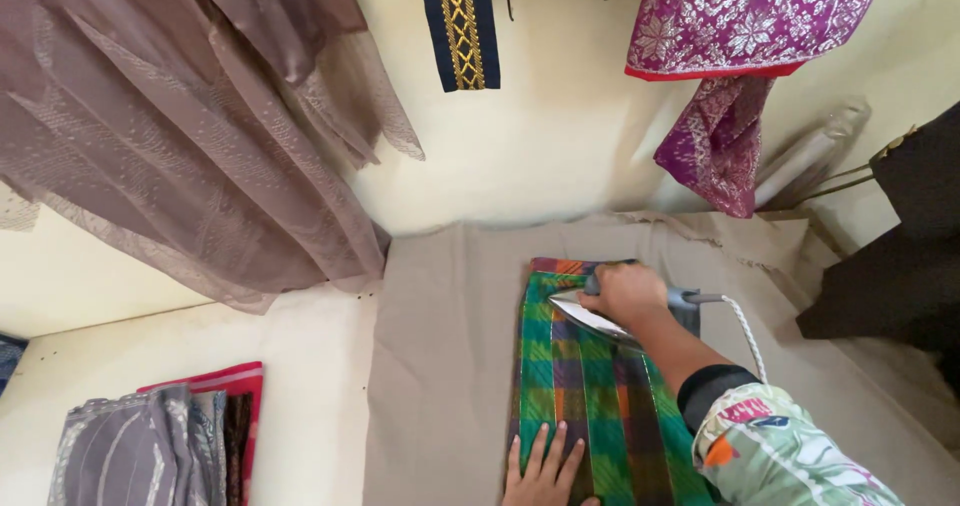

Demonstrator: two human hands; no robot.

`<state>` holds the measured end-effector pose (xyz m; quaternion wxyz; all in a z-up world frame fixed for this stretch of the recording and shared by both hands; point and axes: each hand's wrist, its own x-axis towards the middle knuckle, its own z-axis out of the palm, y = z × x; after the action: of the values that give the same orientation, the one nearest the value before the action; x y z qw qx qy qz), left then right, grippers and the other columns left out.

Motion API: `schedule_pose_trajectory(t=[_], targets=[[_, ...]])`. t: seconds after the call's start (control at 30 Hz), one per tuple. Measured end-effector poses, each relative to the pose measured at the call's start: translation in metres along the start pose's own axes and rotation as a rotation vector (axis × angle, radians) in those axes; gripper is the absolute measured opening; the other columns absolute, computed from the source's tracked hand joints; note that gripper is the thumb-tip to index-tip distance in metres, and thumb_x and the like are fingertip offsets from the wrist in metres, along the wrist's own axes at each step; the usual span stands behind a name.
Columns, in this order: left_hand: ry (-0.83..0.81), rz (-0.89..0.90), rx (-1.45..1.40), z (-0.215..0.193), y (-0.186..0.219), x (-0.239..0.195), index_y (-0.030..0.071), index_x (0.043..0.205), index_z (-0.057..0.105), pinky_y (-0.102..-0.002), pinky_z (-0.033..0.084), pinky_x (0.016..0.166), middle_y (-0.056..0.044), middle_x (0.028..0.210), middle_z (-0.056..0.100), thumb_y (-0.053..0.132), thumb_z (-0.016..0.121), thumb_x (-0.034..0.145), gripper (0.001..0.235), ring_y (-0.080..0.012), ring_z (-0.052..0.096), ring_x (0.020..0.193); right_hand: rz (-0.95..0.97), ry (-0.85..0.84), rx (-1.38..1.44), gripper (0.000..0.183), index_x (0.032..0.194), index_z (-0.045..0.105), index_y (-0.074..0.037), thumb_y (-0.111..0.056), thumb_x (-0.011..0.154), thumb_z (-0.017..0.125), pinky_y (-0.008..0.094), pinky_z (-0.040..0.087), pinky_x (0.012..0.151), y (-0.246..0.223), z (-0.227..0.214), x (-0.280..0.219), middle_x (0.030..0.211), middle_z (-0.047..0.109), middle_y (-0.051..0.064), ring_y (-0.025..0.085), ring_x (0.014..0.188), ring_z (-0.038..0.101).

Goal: The person irons a green plaid woven skirt on a padded ironing board, smoothing it with one hand while moving a clothes iron over the fabric. They lift and reposition the skirt, iron the other side, fold it in sections, and place the folded skirt on a nearby table.

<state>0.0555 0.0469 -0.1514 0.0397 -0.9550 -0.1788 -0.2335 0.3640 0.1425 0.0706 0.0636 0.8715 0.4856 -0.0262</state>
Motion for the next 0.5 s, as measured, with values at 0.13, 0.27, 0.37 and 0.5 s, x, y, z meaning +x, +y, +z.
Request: schedule_pose_trajectory(t=[0.13, 0.27, 0.37, 0.5], targets=[[-0.551, -0.120, -0.476, -0.096, -0.001, 0.041, 0.004, 0.160, 0.033, -0.074, 0.000, 0.110, -0.025, 0.168, 0.015, 0.064, 0.042, 0.103, 0.083, -0.0459, 0.006, 0.152, -0.022, -0.072, 0.046, 0.051, 0.096, 0.079, -0.018, -0.065, 0.080, 0.066, 0.045, 0.057, 0.086, 0.001, -0.007, -0.006, 0.101, 0.078, 0.006, 0.031, 0.094, 0.072], [-0.444, -0.132, -0.480, -0.130, -0.001, 0.047, 0.002, 0.156, 0.037, -0.068, 0.003, 0.114, -0.024, 0.166, 0.022, 0.052, 0.046, 0.103, 0.074, -0.0445, 0.012, 0.152, -0.028, -0.118, 0.069, 0.046, 0.091, 0.080, -0.022, -0.062, 0.072, 0.068, 0.043, 0.056, 0.079, 0.002, -0.003, -0.034, 0.092, 0.077, 0.005, 0.030, 0.085, 0.071], [-0.331, -0.116, -0.454, -0.136, 0.004, 0.039, 0.003, 0.155, 0.040, -0.065, 0.006, 0.115, -0.021, 0.165, 0.027, 0.045, 0.051, 0.102, 0.069, -0.0424, 0.018, 0.151, -0.050, -0.129, 0.049, 0.049, 0.092, 0.081, -0.023, -0.064, 0.070, 0.068, 0.044, 0.056, 0.079, 0.005, 0.008, -0.065, 0.090, 0.077, 0.005, 0.031, 0.085, 0.072], [-0.287, -0.076, -0.410, -0.137, 0.011, 0.009, 0.008, 0.155, 0.043, -0.061, 0.008, 0.117, -0.017, 0.166, 0.029, 0.043, 0.051, 0.102, 0.064, -0.0396, 0.019, 0.152, -0.063, -0.112, 0.083, 0.042, 0.084, 0.079, -0.023, -0.060, 0.069, 0.069, 0.045, 0.056, 0.077, 0.001, 0.005, -0.122, 0.086, 0.077, 0.003, 0.032, 0.084, 0.070]])
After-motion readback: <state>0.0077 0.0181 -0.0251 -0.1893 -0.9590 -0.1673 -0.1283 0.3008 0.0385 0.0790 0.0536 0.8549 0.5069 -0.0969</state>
